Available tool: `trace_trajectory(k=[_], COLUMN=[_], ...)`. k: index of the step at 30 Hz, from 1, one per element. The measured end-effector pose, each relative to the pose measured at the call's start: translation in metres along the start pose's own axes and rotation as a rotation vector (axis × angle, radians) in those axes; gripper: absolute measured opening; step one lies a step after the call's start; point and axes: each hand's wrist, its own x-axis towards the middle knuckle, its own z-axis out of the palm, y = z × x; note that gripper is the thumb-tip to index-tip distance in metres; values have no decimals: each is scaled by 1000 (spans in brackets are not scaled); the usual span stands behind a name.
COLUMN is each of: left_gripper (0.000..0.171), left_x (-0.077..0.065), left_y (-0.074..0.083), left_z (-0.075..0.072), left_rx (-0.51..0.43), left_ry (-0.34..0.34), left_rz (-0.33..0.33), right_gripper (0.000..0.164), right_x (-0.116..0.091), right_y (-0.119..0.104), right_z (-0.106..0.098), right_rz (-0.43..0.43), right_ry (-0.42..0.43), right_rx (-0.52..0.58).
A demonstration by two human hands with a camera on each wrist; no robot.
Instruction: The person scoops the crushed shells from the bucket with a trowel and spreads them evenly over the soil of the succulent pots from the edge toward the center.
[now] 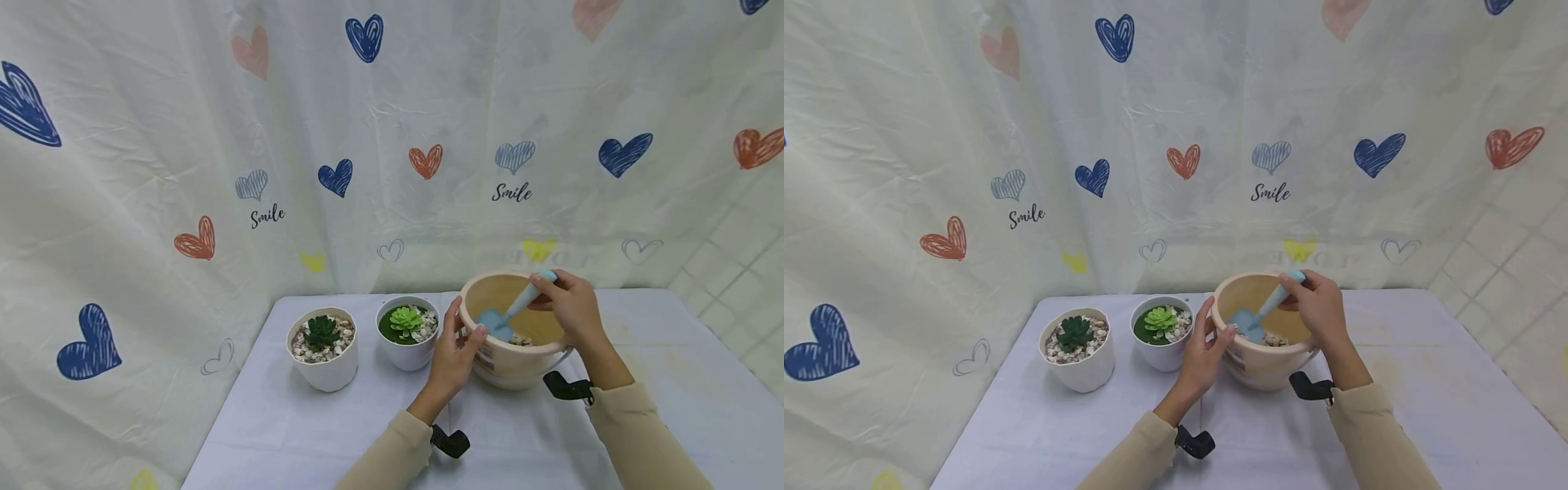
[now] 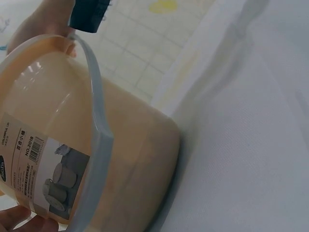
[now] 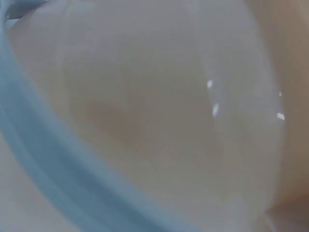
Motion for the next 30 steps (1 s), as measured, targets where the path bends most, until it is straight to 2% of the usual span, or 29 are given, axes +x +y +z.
trace_trajectory(k=[9,17,30], left_gripper=[70,69,70], left_x=[0,0,-2], left_y=[-1,0,2], left_z=[0,1,0], left_rx=[-7,-5,-5], left_ry=[4,4,0], left_rz=[-7,-24,-29], right_gripper=[24,25,19], right_x=[1,1,0], right_y=[0,2,-1], right_z=[-1,1,3], right_rz=[32,48,84], right_ry=[62,107,298], right_rx=[205,320,457])
